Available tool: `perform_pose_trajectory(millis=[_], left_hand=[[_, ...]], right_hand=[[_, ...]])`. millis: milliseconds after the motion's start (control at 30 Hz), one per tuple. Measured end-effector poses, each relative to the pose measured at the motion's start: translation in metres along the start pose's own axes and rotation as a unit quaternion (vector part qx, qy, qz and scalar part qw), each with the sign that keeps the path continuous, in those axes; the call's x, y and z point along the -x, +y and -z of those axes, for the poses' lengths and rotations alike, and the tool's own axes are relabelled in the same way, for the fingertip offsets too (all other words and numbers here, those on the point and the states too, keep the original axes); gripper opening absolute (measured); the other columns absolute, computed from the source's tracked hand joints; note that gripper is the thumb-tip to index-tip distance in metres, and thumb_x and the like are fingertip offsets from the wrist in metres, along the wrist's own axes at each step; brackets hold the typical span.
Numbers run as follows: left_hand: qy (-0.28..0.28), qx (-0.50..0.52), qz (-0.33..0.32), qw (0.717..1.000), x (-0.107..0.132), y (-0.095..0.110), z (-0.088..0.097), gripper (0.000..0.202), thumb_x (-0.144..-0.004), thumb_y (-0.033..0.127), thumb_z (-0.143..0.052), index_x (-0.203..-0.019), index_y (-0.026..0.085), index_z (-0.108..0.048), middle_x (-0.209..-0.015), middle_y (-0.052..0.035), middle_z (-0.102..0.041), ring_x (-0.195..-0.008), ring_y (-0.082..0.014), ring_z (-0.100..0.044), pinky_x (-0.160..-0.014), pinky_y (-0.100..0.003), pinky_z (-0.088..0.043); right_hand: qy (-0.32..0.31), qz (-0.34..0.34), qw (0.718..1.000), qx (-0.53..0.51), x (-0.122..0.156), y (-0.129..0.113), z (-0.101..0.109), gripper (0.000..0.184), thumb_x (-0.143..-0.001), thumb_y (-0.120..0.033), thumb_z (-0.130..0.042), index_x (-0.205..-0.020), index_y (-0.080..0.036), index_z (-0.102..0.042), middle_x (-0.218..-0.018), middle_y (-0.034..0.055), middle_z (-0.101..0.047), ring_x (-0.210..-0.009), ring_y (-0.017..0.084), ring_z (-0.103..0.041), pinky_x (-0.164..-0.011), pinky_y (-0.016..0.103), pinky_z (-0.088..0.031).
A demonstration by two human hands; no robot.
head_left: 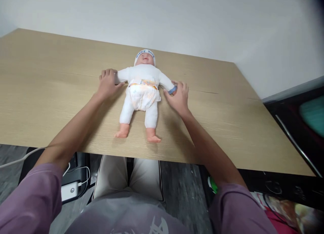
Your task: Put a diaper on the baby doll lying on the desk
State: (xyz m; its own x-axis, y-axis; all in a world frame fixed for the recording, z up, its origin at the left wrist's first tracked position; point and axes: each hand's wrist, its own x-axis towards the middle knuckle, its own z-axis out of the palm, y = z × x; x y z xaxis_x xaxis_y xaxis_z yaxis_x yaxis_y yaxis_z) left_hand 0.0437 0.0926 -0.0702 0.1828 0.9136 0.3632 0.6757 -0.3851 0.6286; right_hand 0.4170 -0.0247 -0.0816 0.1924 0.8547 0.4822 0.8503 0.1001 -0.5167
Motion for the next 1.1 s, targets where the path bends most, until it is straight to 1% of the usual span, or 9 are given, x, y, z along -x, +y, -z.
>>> perform_pose_trajectory(millis=[100,200,367,500,633,733,833,900,1100], left_hand=[[-0.049,-0.036,0.019,0.998,-0.029,-0.001,-0.018,0.068,-0.084,0.046,-0.087,-0.139,0.015,-0.065,-0.152,-0.0281,-0.064,-0.157,-0.0565,-0.039,-0.134,-0.072,-0.018],[-0.067,-0.061,0.044,0.995,-0.045,0.005,-0.029,0.063,-0.085,0.044,-0.085,-0.136,0.011,-0.065,-0.142,-0.0294,-0.068,-0.154,-0.0582,-0.045,-0.133,-0.073,-0.019],[-0.028,0.0,0.066,0.997,-0.018,0.039,-0.009,0.066,-0.077,0.052,-0.097,-0.123,0.017,-0.066,-0.115,-0.0196,-0.073,-0.142,-0.0549,-0.056,-0.124,-0.059,-0.037],[-0.047,0.016,0.054,0.997,0.091,0.095,0.045,0.064,-0.084,0.058,-0.094,-0.125,0.022,-0.062,-0.108,-0.014,-0.071,-0.129,-0.0486,-0.066,-0.106,-0.048,-0.049],[-0.126,-0.042,0.025,0.991,0.266,0.14,0.091,0.063,-0.094,0.063,-0.081,-0.136,0.021,-0.057,-0.101,-0.011,-0.073,-0.095,-0.038,-0.074,-0.08,-0.041,-0.053],[-0.198,-0.008,-0.008,0.98,0.391,0.145,0.103,0.043,-0.099,0.049,-0.073,-0.127,0.022,-0.055,-0.099,-0.009,-0.076,-0.086,-0.0334,-0.078,-0.072,-0.038,-0.056],[-0.257,-0.011,0.044,0.965,0.48,0.132,0.106,0.031,-0.098,0.041,-0.07,-0.118,0.024,-0.054,-0.1,-0.0103,-0.08,-0.088,-0.0368,-0.082,-0.07,-0.04,-0.059],[-0.289,-0.011,0.098,0.952,0.515,0.122,0.105,0.032,-0.099,0.041,-0.07,-0.121,0.026,-0.053,-0.102,-0.0109,-0.082,-0.091,-0.0397,-0.084,-0.071,-0.043,-0.061],[-0.377,-0.002,0.207,0.903,0.531,0.101,0.091,0.049,-0.102,0.051,-0.064,-0.136,0.021,-0.045,-0.111,-0.0137,-0.082,-0.099,-0.0395,-0.084,-0.079,-0.043,-0.059]], right_hand=[[-0.034,0.01,0.998,0.049,-0.039,0.009,-0.026,0.073,-0.097,-0.049,-0.081,-0.156,-0.012,-0.061,-0.163,0.0291,-0.063,-0.151,0.044,-0.055,-0.129,0.065,-0.042],[-0.078,-0.015,0.996,0.048,-0.064,0.005,-0.044,0.053,-0.102,-0.045,-0.074,-0.143,-0.011,-0.07,-0.144,0.0287,-0.074,-0.135,0.045,-0.065,-0.119,0.063,-0.049],[-0.069,-0.048,0.995,0.048,-0.066,-0.016,-0.027,0.031,-0.106,-0.039,-0.069,-0.126,-0.017,-0.076,-0.124,0.0225,-0.082,-0.119,0.044,-0.073,-0.109,0.059,-0.054],[-0.11,0.021,0.993,0.026,-0.024,-0.044,0.051,0.03,-0.108,-0.033,-0.066,-0.132,-0.019,-0.077,-0.127,0.0165,-0.085,-0.122,0.04,-0.076,-0.105,0.052,-0.057],[-0.175,0.136,0.975,-0.017,0.066,-0.078,0.145,0.04,-0.109,-0.024,-0.064,-0.146,-0.018,-0.075,-0.141,0.0131,-0.082,-0.128,0.032,-0.076,-0.105,0.043,-0.056],[-0.195,0.179,0.964,0.0,0.155,-0.1,0.184,0.037,-0.107,-0.022,-0.068,-0.143,-0.024,-0.078,-0.133,0.0091,-0.084,-0.121,0.031,-0.076,-0.103,0.043,-0.056],[-0.257,0.172,0.951,0.004,0.237,-0.115,0.186,0.047,-0.105,-0.013,-0.067,-0.148,-0.029,-0.075,-0.134,0.0078,-0.083,-0.121,0.031,-0.075,-0.106,0.044,-0.054],[-0.295,0.158,0.942,-0.014,0.276,-0.118,0.17,0.048,-0.104,-0.012,-0.068,-0.149,-0.027,-0.075,-0.134,0.0081,-0.083,-0.122,0.031,-0.075,-0.106,0.044,-0.054],[-0.361,0.077,0.927,-0.065,0.315,-0.093,0.091,0.057,-0.102,-0.012,-0.069,-0.158,-0.025,-0.071,-0.146,0.0107,-0.079,-0.135,0.032,-0.069,-0.119,0.047,-0.052]])
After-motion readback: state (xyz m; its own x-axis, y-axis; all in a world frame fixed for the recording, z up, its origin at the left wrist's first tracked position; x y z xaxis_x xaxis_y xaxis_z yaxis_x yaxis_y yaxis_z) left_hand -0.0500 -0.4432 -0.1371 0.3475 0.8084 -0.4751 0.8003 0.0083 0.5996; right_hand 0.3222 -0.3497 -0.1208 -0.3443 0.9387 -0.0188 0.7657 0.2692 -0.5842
